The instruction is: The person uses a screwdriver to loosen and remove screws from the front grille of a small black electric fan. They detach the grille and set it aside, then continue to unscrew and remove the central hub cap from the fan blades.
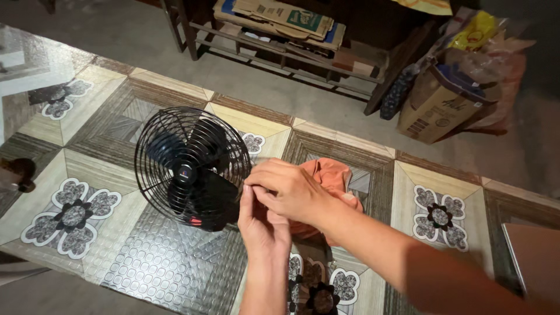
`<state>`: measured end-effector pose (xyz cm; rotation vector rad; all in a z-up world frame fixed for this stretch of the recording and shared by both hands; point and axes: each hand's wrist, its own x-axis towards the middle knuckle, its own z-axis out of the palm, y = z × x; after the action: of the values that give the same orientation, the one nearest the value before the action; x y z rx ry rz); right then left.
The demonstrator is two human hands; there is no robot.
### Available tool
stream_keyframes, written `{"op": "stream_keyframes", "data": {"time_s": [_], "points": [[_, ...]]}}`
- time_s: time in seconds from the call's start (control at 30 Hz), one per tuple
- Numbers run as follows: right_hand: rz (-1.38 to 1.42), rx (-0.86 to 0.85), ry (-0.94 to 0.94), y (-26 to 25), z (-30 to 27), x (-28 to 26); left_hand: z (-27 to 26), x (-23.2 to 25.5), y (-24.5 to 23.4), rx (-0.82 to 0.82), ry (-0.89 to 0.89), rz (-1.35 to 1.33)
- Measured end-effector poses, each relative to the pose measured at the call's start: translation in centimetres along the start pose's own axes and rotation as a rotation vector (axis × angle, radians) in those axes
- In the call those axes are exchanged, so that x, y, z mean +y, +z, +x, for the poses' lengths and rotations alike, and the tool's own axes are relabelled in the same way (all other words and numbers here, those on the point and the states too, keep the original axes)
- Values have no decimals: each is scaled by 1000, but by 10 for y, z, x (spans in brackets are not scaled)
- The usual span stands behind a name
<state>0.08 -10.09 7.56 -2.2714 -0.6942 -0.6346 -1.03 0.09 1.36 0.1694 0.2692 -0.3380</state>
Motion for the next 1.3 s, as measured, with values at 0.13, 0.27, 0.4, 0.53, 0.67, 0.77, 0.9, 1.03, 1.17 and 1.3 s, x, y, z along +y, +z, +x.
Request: {"op": "stream_keyframes", "data": {"time_s": [0.13, 0.27, 0.4, 0.53, 0.67, 0.77, 0.9, 1.03, 1.17, 1.3], "points": [[-2, 97, 63, 4, 0, -7, 3, -8, 7, 45, 48, -33], [-24, 149, 94, 5, -1, -10, 8, -9, 3, 53, 57, -67], [76, 244, 307, 4, -23, -4, 13, -6, -2, 174, 57, -30], [2, 240, 684, 8, -75, 12, 8, 0, -2, 284, -67, -46], [-29, 106, 917, 17, -131, 42, 4, 10, 1, 289, -116, 16], [-212, -73, 861, 27, -161, 57, -1, 12, -3, 278, -120, 0], [-319, -186, 784, 33, -166, 58, -4, 19, -12, 289, -143, 21], [-277, -61, 821, 30, -125, 36, -8, 31, -27, 271, -180, 111], [368, 223, 971, 51, -73, -3, -10, 44, -45, 267, -208, 202], [471, 215, 951, 67, -45, -27, -18, 60, -52, 216, -238, 337]]}}
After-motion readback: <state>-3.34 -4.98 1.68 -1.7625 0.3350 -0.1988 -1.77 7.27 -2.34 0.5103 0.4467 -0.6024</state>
